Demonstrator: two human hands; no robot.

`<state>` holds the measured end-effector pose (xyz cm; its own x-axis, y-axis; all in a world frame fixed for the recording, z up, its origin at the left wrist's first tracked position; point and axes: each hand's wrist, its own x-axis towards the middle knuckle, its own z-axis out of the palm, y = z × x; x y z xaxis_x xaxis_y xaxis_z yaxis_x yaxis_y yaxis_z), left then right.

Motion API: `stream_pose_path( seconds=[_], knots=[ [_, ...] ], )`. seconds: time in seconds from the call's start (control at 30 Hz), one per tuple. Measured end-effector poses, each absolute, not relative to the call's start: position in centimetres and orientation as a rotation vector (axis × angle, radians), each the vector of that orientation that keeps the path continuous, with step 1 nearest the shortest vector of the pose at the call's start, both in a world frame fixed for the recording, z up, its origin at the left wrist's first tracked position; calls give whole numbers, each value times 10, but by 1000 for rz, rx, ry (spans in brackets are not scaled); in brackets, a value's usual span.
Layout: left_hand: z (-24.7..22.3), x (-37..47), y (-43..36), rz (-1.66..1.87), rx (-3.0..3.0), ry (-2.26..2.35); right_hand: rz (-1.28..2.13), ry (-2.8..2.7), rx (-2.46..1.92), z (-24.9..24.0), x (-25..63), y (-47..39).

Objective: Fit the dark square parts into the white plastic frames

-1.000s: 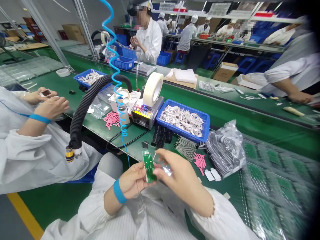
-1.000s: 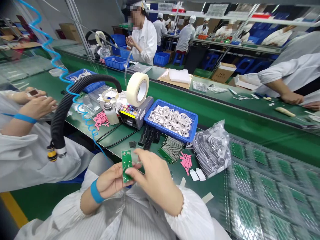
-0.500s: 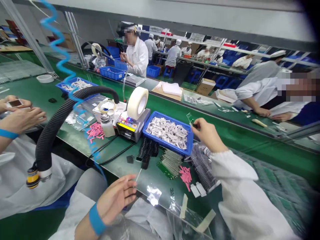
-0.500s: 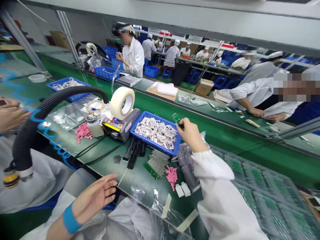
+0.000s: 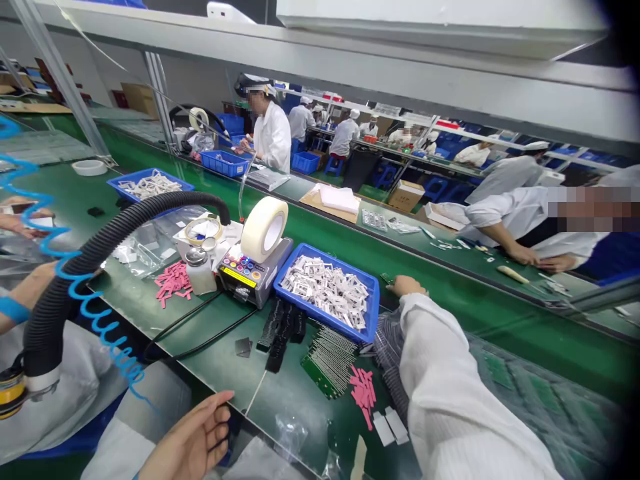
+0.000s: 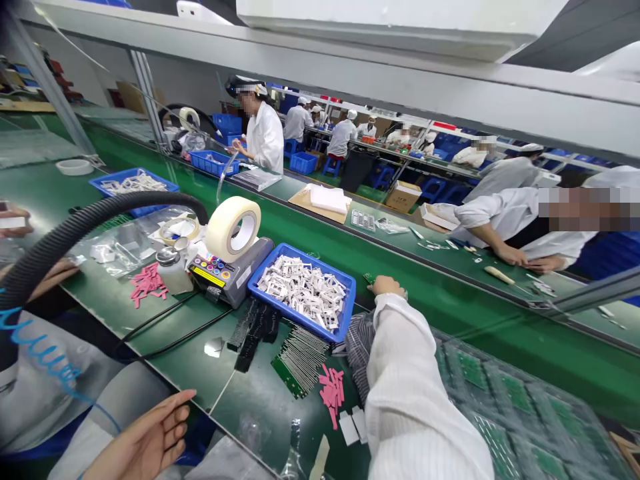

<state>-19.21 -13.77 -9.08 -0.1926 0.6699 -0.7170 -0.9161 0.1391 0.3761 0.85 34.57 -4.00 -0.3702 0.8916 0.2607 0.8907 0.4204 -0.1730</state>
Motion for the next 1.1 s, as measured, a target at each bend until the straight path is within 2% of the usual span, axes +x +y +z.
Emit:
stream_pose_path(
  seconds=[0.17,0.3,0.47,0.67,0.77,0.83,0.9,1.0,1.1],
  knots=[
    [-93,-190,-137,1458,-307,967,129,-2556,-1387,-20,-6,300],
    [-92,-188,-136,1435,-289,941,154,-2710,-1182,-26,-18,241],
    [-86,-187,-136,1447,-279,898,35,-2648,-1189,-31,-24,211],
    [-80,-193,-142,1505,-218,899,107,-2484,-1111,4,-25,175],
    [-74,-194,-143,1514,-90,881,387,-2622,-779,21,-37,116],
    [-68,-192,-144,1471,12,839,738,-2795,-274,22,-50,70],
    [-63,-188,-147,1386,117,787,818,-2898,46,13,-64,28],
    [-64,-186,-154,1249,244,756,800,-2975,220,-7,-80,-10],
    [-72,-190,-164,1242,250,754,965,-2968,296,-17,-90,-16]
  ],
)
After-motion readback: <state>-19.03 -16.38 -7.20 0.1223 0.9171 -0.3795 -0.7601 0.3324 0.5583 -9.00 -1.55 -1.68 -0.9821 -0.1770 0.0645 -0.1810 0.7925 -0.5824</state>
